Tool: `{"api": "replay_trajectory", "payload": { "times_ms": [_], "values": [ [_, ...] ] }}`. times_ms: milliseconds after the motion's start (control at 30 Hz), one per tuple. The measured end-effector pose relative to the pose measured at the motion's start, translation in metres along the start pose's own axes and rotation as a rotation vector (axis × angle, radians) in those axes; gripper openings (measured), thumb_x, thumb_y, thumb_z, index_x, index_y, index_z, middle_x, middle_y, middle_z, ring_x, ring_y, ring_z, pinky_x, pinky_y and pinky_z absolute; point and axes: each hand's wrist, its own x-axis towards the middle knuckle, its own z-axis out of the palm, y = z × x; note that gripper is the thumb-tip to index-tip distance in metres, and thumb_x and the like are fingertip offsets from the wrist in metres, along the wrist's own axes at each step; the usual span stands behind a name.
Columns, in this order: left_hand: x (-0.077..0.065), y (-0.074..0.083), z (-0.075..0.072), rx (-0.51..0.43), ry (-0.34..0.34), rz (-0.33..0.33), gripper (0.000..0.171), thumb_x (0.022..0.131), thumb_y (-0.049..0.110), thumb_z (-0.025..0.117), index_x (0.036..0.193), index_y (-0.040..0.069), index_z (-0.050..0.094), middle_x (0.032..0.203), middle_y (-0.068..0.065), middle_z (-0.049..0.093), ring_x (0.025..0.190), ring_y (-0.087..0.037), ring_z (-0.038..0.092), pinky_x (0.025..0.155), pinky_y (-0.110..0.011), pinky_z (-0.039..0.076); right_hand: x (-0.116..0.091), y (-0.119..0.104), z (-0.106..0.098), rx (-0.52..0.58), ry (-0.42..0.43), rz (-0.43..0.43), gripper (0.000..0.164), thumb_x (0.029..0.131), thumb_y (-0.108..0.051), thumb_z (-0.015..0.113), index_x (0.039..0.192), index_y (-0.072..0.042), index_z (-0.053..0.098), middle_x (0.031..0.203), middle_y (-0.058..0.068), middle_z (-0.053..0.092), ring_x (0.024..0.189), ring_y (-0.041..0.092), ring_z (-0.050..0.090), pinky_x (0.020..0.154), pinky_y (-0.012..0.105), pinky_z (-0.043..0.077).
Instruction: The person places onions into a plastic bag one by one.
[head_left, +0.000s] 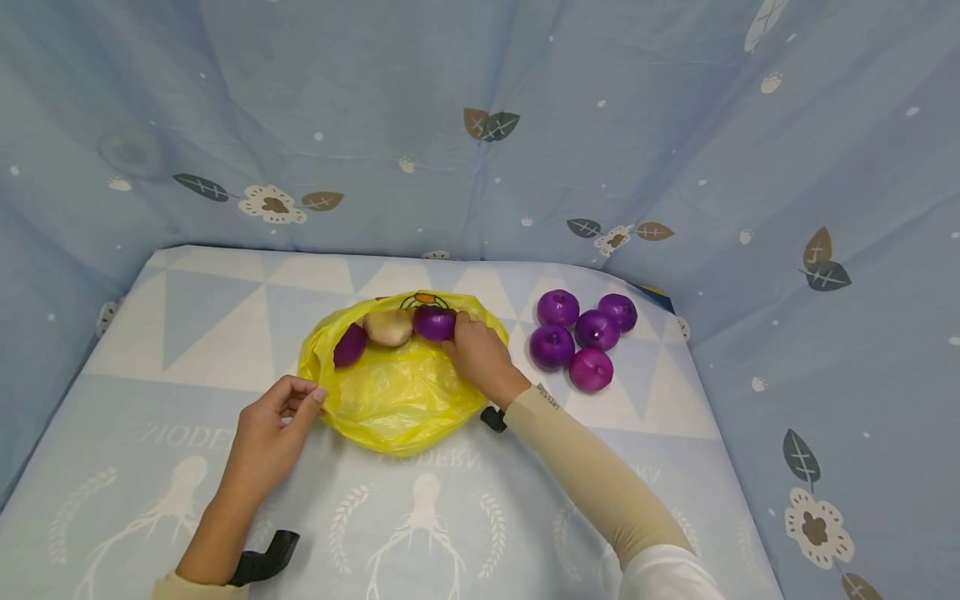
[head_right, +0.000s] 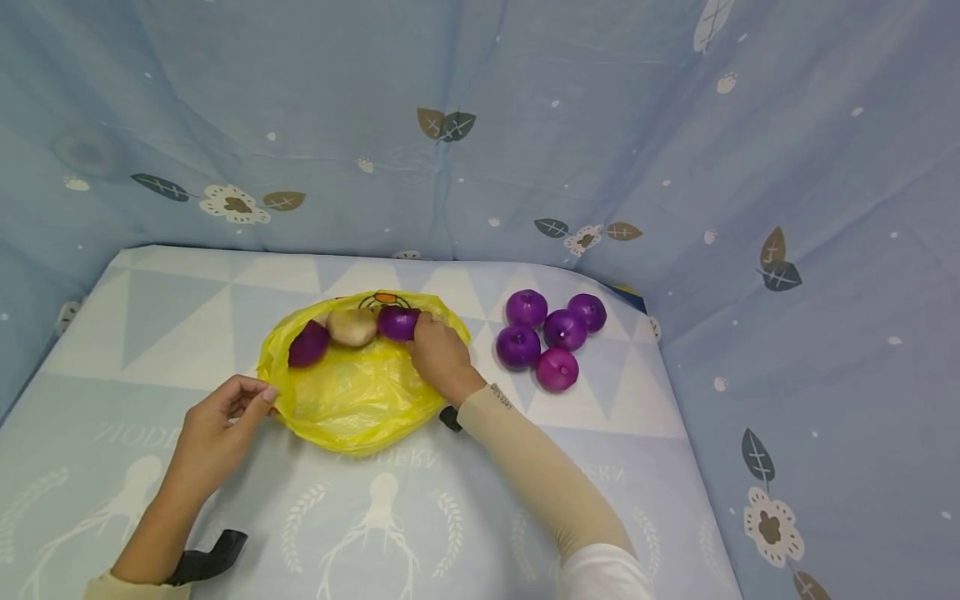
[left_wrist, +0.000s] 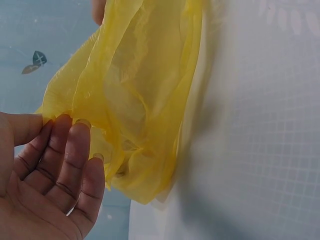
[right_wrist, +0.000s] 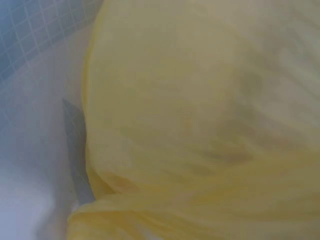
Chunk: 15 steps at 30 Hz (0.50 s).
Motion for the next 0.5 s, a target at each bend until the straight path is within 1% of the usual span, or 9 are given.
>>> {"api": "replay_trajectory", "payload": {
  "times_ms": [167, 267, 367, 500],
  "values": [
    [-0.0006, -0.0015, 0.0, 0.005, 0.006, 0.002, 0.023, 0.108, 0.031, 0.062, 0.107, 0.009, 0.066, 0.09, -0.003, 0.072, 0.083, -0.019, 0.065, 0.068, -0.016, 0.047, 0.0005, 0.0003, 0.0003, -0.01, 0.028, -0.009, 0.036, 0.105, -0.029, 0.066, 0.122, 0.003, 0.062, 0.106, 0.019, 0.071, 0.084, 0.034, 0.072, 0.069, 0.043, 0.059],
    [-0.0012, -0.0022, 0.0004, 0.003, 0.006, 0.005, 0.022, 0.108, 0.031, 0.062, 0.106, 0.009, 0.066, 0.089, -0.003, 0.072, 0.083, -0.022, 0.066, 0.069, -0.016, 0.047, 0.0009, -0.0001, -0.0007, -0.033, 0.035, -0.019, 0.032, 0.105, -0.03, 0.066, 0.113, 0.001, 0.067, 0.1, 0.017, 0.072, 0.078, 0.032, 0.071, 0.063, 0.041, 0.057],
    [-0.002, -0.0024, -0.0001, 0.002, 0.007, 0.006, 0.022, 0.108, 0.031, 0.062, 0.106, 0.009, 0.066, 0.089, -0.002, 0.072, 0.084, -0.025, 0.066, 0.069, -0.017, 0.047, 0.0015, -0.0005, -0.0024, -0.065, 0.03, -0.032, 0.029, 0.105, -0.031, 0.067, 0.106, -0.002, 0.071, 0.097, 0.014, 0.073, 0.076, 0.03, 0.07, 0.062, 0.039, 0.056],
    [-0.0025, -0.0024, -0.0008, 0.001, 0.004, 0.003, 0.023, 0.108, 0.032, 0.061, 0.106, 0.009, 0.066, 0.089, -0.003, 0.072, 0.085, -0.027, 0.066, 0.069, -0.017, 0.047, 0.0007, -0.0004, -0.0045, -0.09, 0.014, -0.055, 0.026, 0.104, -0.03, 0.067, 0.102, -0.005, 0.074, 0.094, 0.012, 0.074, 0.077, 0.028, 0.07, 0.064, 0.039, 0.056]
  ]
}}
